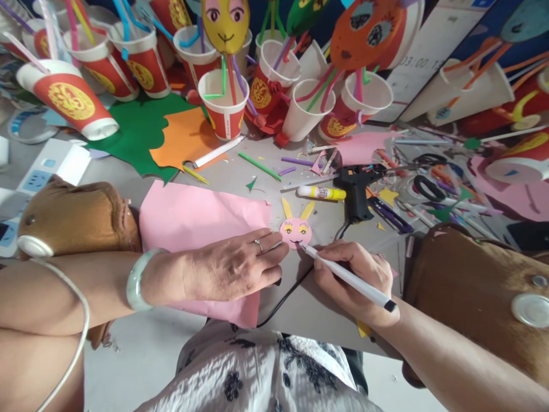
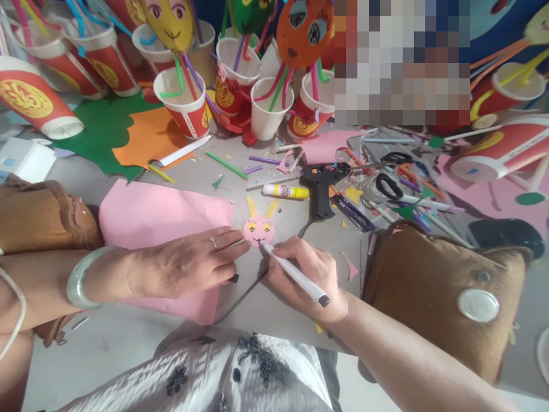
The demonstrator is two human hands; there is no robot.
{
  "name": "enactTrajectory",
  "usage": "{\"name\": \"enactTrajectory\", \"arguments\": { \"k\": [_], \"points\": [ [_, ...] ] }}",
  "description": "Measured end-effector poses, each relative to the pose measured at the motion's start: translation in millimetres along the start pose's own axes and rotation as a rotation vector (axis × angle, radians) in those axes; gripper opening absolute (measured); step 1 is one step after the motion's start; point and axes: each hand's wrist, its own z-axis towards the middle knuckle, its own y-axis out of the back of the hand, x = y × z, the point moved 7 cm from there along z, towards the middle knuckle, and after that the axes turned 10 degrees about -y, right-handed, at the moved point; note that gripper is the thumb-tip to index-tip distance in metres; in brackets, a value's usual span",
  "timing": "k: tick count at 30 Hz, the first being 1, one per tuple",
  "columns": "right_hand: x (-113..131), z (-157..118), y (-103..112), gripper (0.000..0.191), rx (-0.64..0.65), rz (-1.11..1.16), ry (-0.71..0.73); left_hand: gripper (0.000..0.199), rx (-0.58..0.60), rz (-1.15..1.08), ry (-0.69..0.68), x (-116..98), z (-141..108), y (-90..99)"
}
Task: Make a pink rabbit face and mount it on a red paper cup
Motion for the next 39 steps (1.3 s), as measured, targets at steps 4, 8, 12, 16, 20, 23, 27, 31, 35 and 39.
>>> {"name": "enactTrajectory", "arguments": {
  "k": [4,8,12,16,20,23,27,31,35,39],
  "points": [
    [-0.3,0.0,-0.8,0.01,0.003,-0.005,-0.014,0.012,0.017,0.01,-0.004,-0.4,0.3,0.1],
    [-0.7,0.0,-1.9,0.009,0.005,-0.006,-0.019,0.012,0.016,0.011,-0.004,-0.3,0.7,1.0],
    [-1.4,0.3,-1.7,0.011,0.007,-0.006,-0.02,0.012,0.005,0.014,-0.002,-0.5,0.4,0.8],
    [-1.4,1.1,-1.9,0.009,0.022,-0.006,-0.024,0.012,-0.006,0.011,-0.004,-0.9,0.0,0.2],
    [-0.9,2.1,-1.8,0.008,0.029,-0.001,-0.031,0.013,0.022,0.023,-0.003,-1.1,-0.1,-2.0],
    [-0.7,2.7,-2.0,0.007,0.03,-0.008,-0.032,0.013,0.029,0.025,-0.002,-1.1,-0.3,-2.5],
    [-0.1,2.6,-1.6,0.008,0.011,-0.02,-0.019,0.012,0.029,0.032,0.001,-0.8,-0.1,-2.5],
    [-1.1,2.5,-2.2,0.006,0.014,-0.019,-0.031,0.011,0.006,0.036,-0.004,-1.5,0.2,-0.9],
    [-1.0,3.2,-2.0,0.006,0.021,-0.019,-0.04,0.011,-0.001,0.042,-0.001,-1.7,-0.1,0.1],
    [0.9,3.9,-1.3,0.007,0.01,-0.024,-0.029,0.012,-0.002,0.035,-0.002,-1.9,0.0,0.3]
  ]
}}
